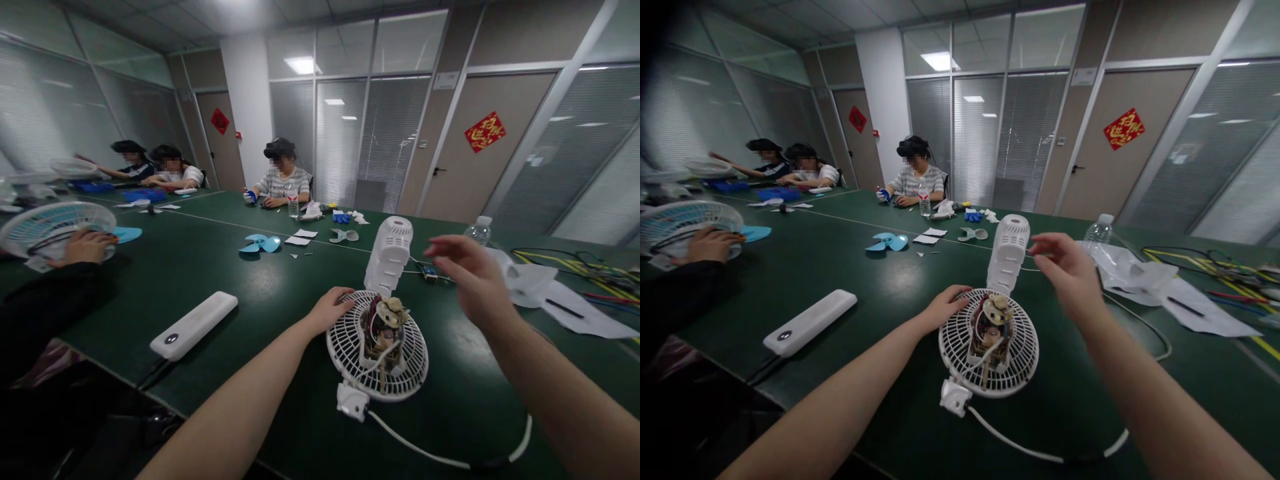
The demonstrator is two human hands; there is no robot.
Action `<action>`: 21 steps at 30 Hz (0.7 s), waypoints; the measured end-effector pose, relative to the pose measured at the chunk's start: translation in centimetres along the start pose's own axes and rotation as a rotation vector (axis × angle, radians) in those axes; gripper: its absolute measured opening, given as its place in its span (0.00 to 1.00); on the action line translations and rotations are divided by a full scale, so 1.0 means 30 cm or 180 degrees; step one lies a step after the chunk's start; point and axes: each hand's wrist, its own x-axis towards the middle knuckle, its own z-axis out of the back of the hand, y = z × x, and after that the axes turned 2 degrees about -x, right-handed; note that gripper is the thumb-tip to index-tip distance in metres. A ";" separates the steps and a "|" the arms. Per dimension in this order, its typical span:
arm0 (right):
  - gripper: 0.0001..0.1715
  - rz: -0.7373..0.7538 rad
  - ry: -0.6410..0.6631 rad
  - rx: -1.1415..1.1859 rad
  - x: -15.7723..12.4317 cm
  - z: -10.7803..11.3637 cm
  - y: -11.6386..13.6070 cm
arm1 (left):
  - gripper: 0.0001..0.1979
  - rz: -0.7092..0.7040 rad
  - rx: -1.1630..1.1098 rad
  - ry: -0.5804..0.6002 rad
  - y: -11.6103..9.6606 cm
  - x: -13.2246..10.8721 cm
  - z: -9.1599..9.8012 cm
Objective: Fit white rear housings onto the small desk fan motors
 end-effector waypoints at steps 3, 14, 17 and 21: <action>0.40 -0.0243 -0.0134 -0.0189 0.091 -0.057 -0.093 | 0.18 -0.0007 0.0017 0.0003 -0.004 0.000 0.002; 0.57 -0.0514 0.0032 0.0016 0.219 -0.146 -0.220 | 0.17 -0.0058 -0.0019 -0.0019 -0.009 -0.002 -0.002; 0.57 -0.0506 -0.0133 -0.0089 0.218 -0.139 -0.231 | 0.17 -0.0111 -0.0064 -0.0038 -0.012 -0.003 -0.004; 0.56 -0.0436 -0.0098 -0.0217 0.208 -0.140 -0.242 | 0.18 -0.0134 -0.0078 -0.0061 -0.011 -0.001 -0.005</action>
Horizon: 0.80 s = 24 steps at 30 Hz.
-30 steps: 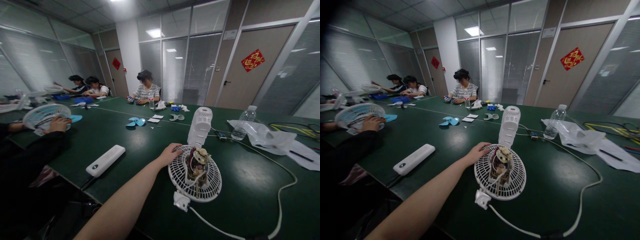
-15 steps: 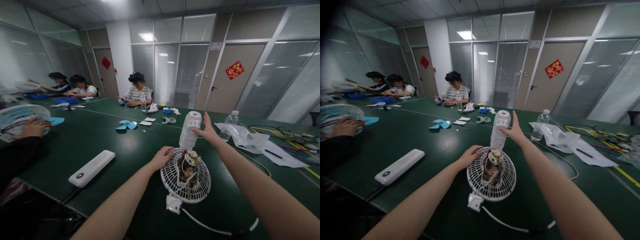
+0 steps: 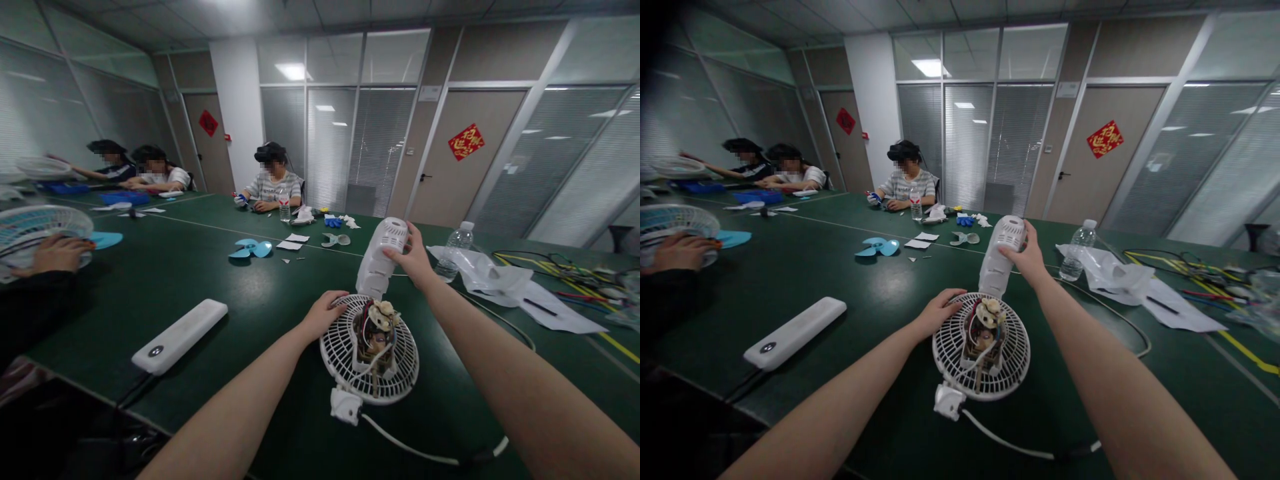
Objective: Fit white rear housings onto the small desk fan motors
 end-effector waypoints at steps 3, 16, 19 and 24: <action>0.54 0.0119 0.0022 -0.0056 -0.008 -0.003 0.004 | 0.18 -0.0011 0.0011 0.0004 0.003 0.002 0.000; 0.55 0.0566 -0.0493 0.0429 -0.093 0.048 0.111 | 0.17 -0.0048 0.0011 -0.0053 -0.001 0.000 -0.002; 0.54 0.0560 -0.0393 0.0814 -0.249 0.072 0.167 | 0.18 -0.0017 -0.0028 -0.0090 0.004 0.001 -0.008; 0.55 0.0110 -0.0036 0.0608 -0.521 0.083 0.203 | 0.18 -0.0007 -0.0112 -0.0194 0.007 -0.005 -0.026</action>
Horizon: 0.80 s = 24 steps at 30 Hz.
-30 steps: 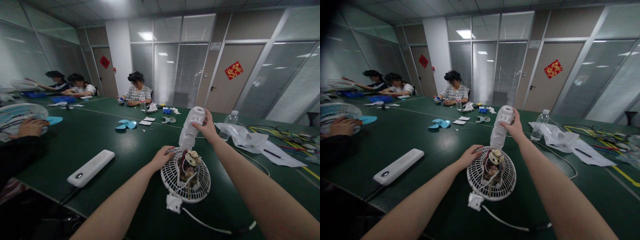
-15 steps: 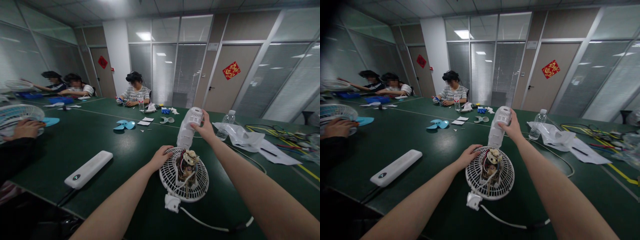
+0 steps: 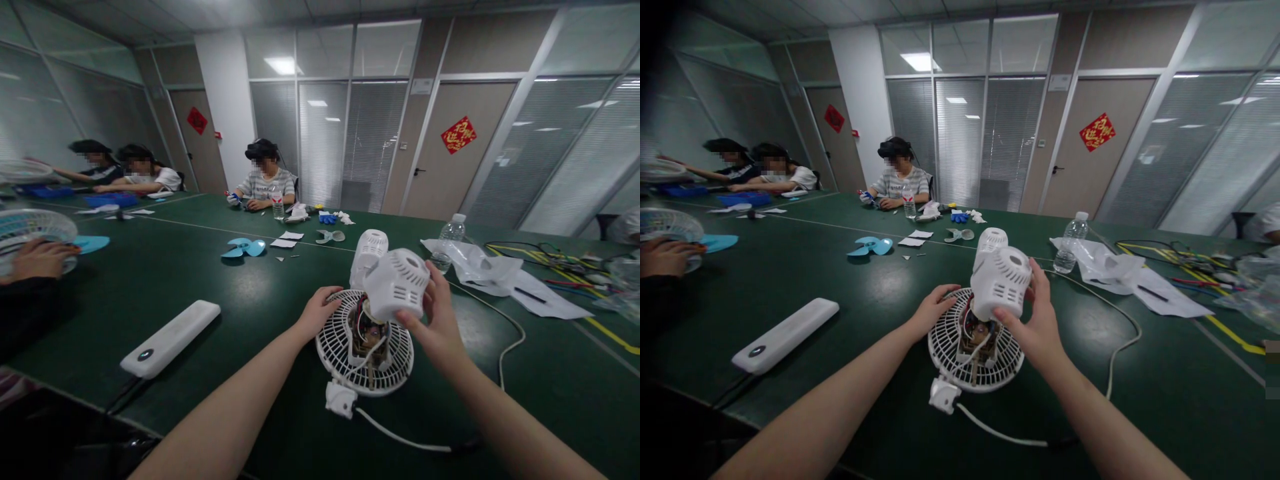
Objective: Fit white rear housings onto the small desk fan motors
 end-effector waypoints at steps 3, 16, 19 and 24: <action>0.54 -0.0203 0.0018 0.0078 -0.074 -0.012 -0.028 | 0.17 -0.0046 0.0060 -0.0072 -0.007 -0.007 -0.011; 0.57 -0.0178 0.0685 -0.0844 -0.131 -0.012 -0.073 | 0.17 -0.0417 0.1302 -0.0467 -0.108 -0.055 -0.025; 0.58 -0.0145 0.0733 -0.0757 -0.135 -0.013 -0.089 | 0.21 -0.0862 0.1216 -0.0242 -0.174 -0.078 -0.014; 0.60 -0.0040 0.0718 -0.0638 -0.134 -0.009 -0.108 | 0.54 -0.0875 0.0916 0.0995 -0.240 -0.120 -0.044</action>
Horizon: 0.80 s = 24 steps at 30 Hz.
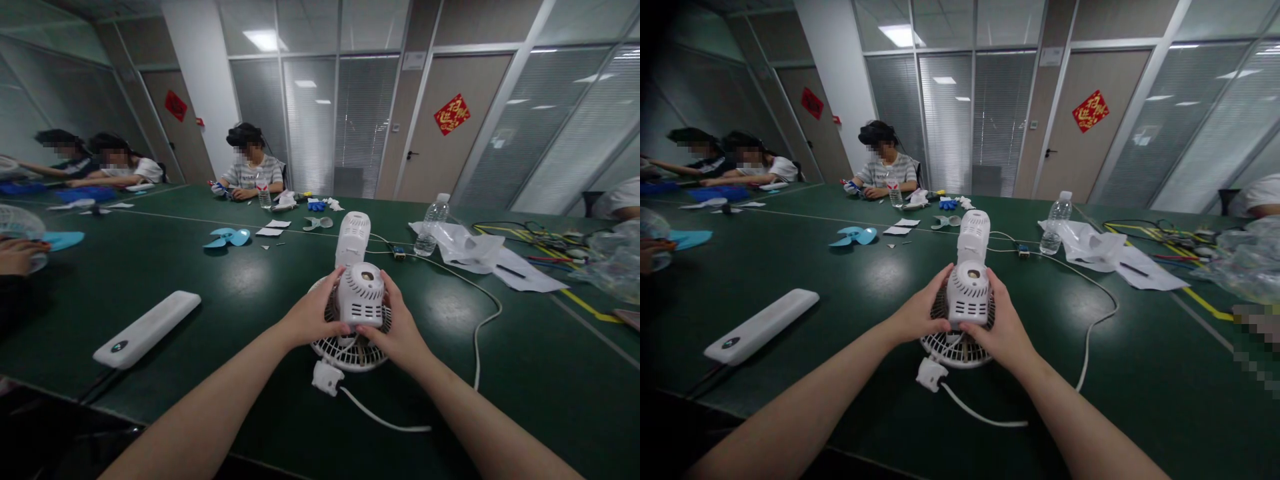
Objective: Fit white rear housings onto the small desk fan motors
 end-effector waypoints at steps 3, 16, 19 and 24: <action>0.59 0.0038 0.0147 0.0180 0.003 0.020 -0.007 | 0.66 0.0175 0.0111 0.0224 -0.024 -0.002 -0.015; 0.64 -0.0282 0.0816 0.0279 0.017 0.059 -0.028 | 0.61 0.0302 -0.0311 0.0309 0.012 0.009 0.016; 0.64 -0.0279 0.0733 0.0274 0.016 0.048 -0.022 | 0.60 0.0204 -0.0418 0.0280 0.023 0.007 0.026; 0.63 -0.0274 0.0798 0.0285 0.018 0.068 -0.018 | 0.58 0.0085 -0.0535 0.0292 0.024 0.004 0.031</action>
